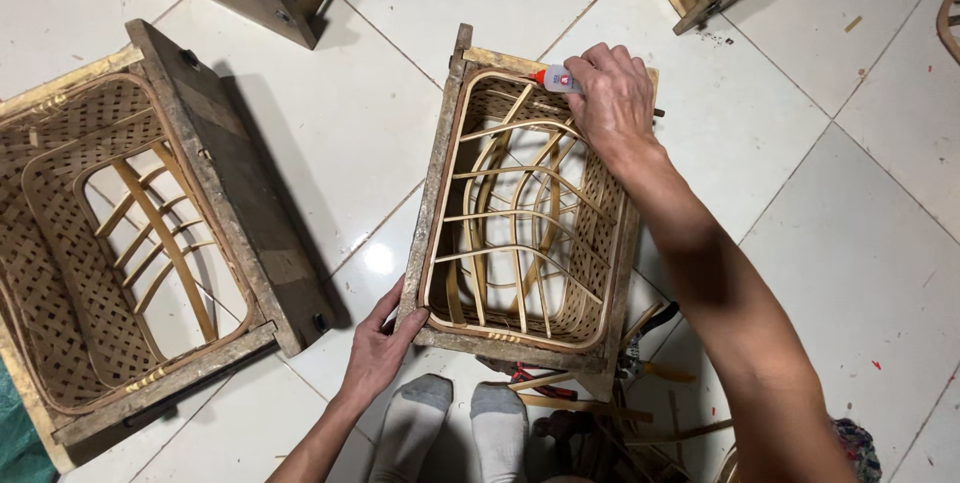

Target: The person assembles a rectangular basket frame by applying glue to the joints and securing the structure. They handle multiple frames, using a hammer to tap pieces into place and a glue bottle to bond the bamboo strips. The person works on the floor, surrounded by tools and materials.

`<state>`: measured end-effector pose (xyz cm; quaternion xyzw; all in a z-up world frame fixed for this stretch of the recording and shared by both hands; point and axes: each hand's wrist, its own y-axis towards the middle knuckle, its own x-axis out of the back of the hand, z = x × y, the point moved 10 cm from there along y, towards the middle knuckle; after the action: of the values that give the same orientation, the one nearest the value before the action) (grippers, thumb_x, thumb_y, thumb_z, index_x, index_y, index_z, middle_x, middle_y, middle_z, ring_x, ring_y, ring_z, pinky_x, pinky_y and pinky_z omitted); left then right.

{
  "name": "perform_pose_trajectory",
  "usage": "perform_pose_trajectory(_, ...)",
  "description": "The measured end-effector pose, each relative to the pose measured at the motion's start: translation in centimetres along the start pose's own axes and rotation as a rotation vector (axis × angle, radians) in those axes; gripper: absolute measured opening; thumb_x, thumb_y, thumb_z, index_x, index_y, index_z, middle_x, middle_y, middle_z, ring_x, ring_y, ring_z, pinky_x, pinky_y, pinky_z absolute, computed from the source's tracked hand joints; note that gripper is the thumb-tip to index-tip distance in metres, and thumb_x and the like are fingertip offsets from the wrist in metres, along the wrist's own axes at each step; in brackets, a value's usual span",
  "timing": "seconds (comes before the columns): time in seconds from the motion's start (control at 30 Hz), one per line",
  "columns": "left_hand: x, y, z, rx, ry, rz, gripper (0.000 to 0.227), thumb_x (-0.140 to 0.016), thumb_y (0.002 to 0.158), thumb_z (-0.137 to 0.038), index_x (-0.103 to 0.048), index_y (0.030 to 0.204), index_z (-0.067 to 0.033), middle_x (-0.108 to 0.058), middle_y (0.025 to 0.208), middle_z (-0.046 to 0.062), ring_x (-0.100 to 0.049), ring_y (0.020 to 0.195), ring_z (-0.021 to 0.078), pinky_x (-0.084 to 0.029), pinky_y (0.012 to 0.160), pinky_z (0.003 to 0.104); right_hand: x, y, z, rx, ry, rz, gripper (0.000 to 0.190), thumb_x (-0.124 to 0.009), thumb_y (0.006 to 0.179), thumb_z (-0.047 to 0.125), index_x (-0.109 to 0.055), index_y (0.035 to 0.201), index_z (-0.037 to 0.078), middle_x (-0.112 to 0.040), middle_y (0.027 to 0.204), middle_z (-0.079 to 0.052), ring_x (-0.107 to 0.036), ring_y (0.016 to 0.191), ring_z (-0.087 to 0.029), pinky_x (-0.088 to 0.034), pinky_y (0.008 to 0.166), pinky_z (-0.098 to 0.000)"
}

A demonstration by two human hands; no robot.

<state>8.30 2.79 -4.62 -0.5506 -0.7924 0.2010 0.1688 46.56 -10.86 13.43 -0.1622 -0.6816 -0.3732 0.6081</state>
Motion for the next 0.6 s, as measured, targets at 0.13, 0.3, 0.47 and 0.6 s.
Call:
perform_pose_trajectory(0.13, -0.1, 0.0, -0.4, -0.015, 0.005, 0.004, 0.076, -0.07, 0.089, -0.041, -0.044, 0.154, -0.0114, -0.06, 0.146, 0.016, -0.055, 0.137, 0.0232, -0.046, 0.111, 0.037, 1.4, 0.2, 0.0, -0.012, 0.108, -0.051, 0.035, -0.087, 0.084, 0.013, -0.079, 0.118, 0.011, -0.075, 0.114, -0.01, -0.066, 0.1, -0.023, -0.052, 0.088, -0.0399)
perform_pose_trajectory(0.3, 0.0, -0.2, -1.0, -0.057, -0.026, -0.004, 0.075, -0.07, 0.091, -0.039, -0.044, 0.154, -0.0081, -0.06, 0.147, 0.016, -0.055, 0.137, 0.0233, -0.044, 0.111, 0.036, 2.4, -0.1, 3.7, 0.157, 0.298, 0.029, 0.033, -0.085, 0.088, 0.016, -0.078, 0.119, 0.008, -0.075, 0.118, -0.012, -0.07, 0.105, -0.027, -0.057, 0.09, -0.042)
perform_pose_trajectory(0.47, -0.1, -0.1, -0.9, -0.035, -0.033, -0.004, 0.074, -0.069, 0.092, -0.038, -0.043, 0.154, -0.0077, -0.058, 0.148, 0.015, -0.054, 0.137, 0.0217, -0.046, 0.11, 0.035, 1.9, -1.7, 9.4, 0.474, 0.33, 0.139, 0.026, -0.073, 0.096, 0.007, -0.076, 0.122, 0.008, -0.07, 0.133, -0.015, -0.069, 0.12, -0.032, -0.053, 0.101, -0.0399)
perform_pose_trajectory(0.6, 0.1, -0.1, -0.9, -0.044, -0.013, -0.016, 0.072, -0.068, 0.093, -0.038, -0.044, 0.153, -0.0071, -0.059, 0.148, 0.014, -0.054, 0.137, 0.0208, -0.045, 0.11, 0.034, -0.2, -3.7, 12.1, 0.605, 0.247, 0.21, 0.043, -0.066, 0.091, -0.004, -0.069, 0.131, 0.012, -0.062, 0.144, -0.012, -0.063, 0.127, -0.032, -0.054, 0.104, -0.041)
